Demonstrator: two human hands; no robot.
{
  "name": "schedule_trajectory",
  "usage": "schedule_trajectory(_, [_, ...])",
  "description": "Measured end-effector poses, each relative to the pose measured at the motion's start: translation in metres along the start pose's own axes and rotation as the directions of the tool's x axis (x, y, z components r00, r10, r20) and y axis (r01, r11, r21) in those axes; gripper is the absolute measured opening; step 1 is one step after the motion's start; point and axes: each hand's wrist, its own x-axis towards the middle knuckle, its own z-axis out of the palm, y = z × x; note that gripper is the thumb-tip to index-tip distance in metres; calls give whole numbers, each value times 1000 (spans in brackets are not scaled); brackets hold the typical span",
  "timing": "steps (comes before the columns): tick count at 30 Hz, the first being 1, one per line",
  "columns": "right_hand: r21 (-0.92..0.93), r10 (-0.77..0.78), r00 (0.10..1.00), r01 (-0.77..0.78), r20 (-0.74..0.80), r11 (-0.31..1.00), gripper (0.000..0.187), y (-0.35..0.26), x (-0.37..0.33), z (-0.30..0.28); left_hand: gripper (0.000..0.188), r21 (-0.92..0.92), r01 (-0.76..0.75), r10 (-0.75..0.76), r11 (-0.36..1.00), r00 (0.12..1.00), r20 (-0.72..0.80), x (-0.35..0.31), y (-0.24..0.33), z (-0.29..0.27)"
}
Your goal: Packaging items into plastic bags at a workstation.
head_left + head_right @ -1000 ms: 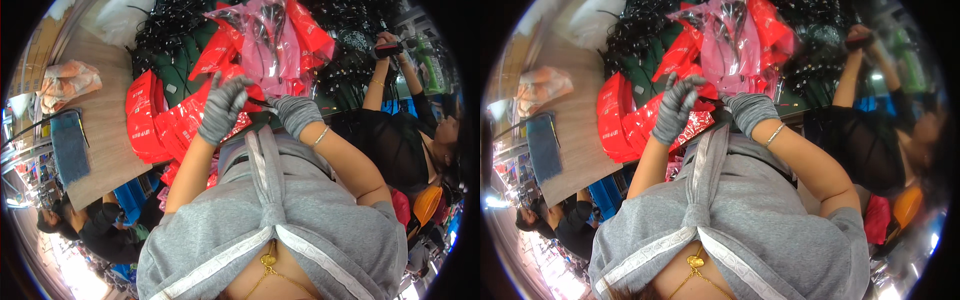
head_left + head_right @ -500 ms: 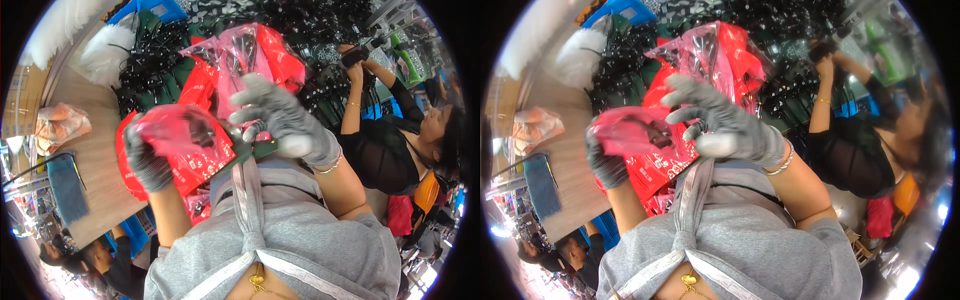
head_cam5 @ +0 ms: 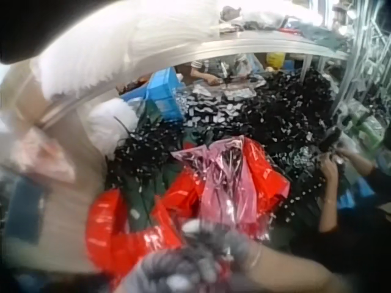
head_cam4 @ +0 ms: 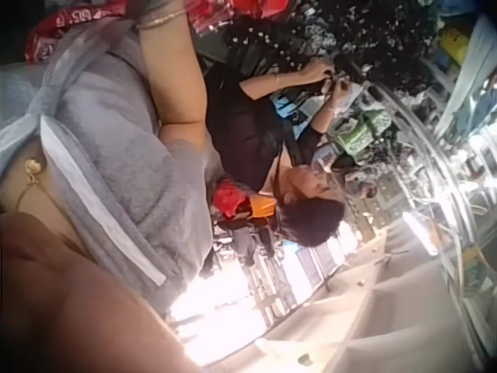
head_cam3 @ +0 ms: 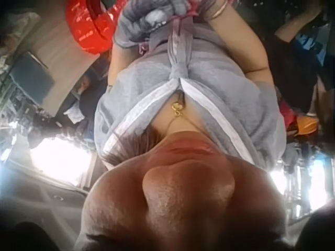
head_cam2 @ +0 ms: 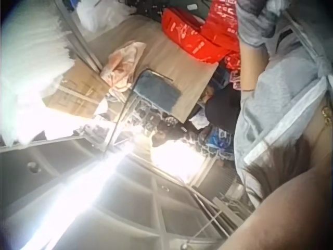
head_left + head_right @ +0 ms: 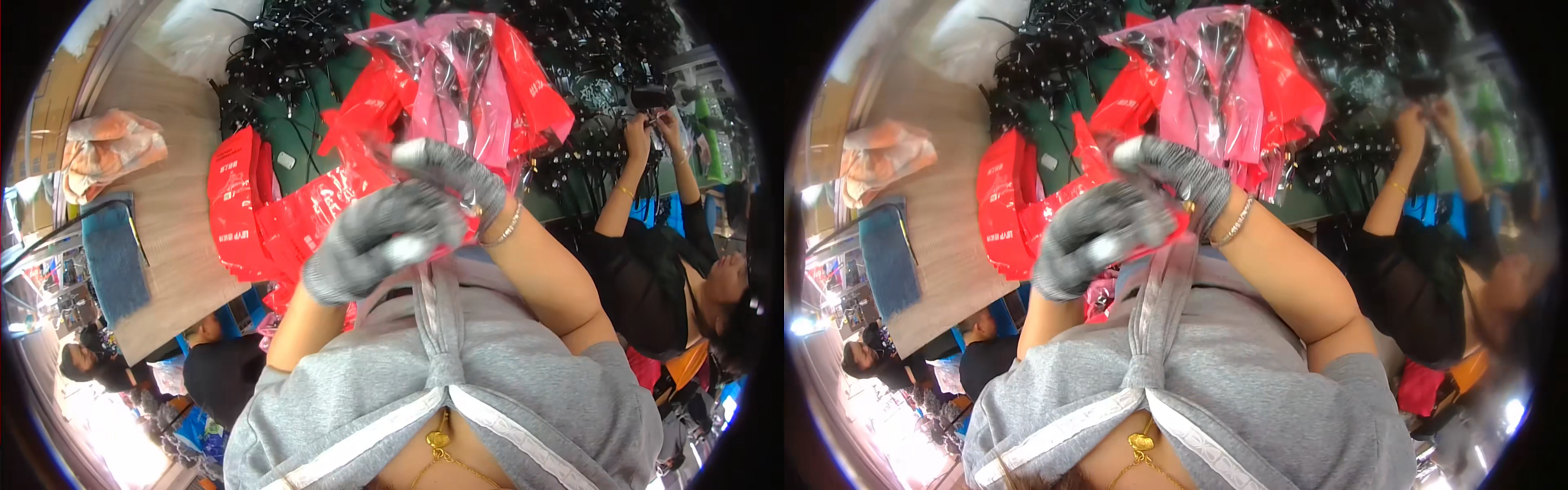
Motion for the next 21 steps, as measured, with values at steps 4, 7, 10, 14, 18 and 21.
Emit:
schedule_trajectory(4, [-102, 162, 987, -160, 9, 982, 69, -31, 20, 16, 27, -157, -265, 298, 951, 923, 244, -12, -15, -58])
schedule_trajectory(7, [-609, -388, 919, 270, -68, 746, 70, -46, 44, -6, 28, -43, 118, -124, 992, 973, -194, -7, -37, -83])
schedule_trajectory(10, [-971, -617, 774, -230, -140, -68, 69, -55, 64, -36, 24, -68, 342, -304, 937, 705, -641, -3, -116, -159])
schedule_trajectory(14, [-653, -412, 782, -620, -467, -435, 68, -46, 91, -112, 39, 96, 377, -178, 921, 629, -757, 16, -181, -283])
schedule_trajectory(18, [-647, -482, 832, -530, -274, -548, 68, -17, 96, -117, 85, 491, 515, 60, 703, 644, -763, 59, -231, -363])
schedule_trajectory(21, [-629, -557, 787, -579, -264, -519, 68, -42, 96, -134, 100, 489, 870, -178, 57, 491, -853, 154, -204, -306])
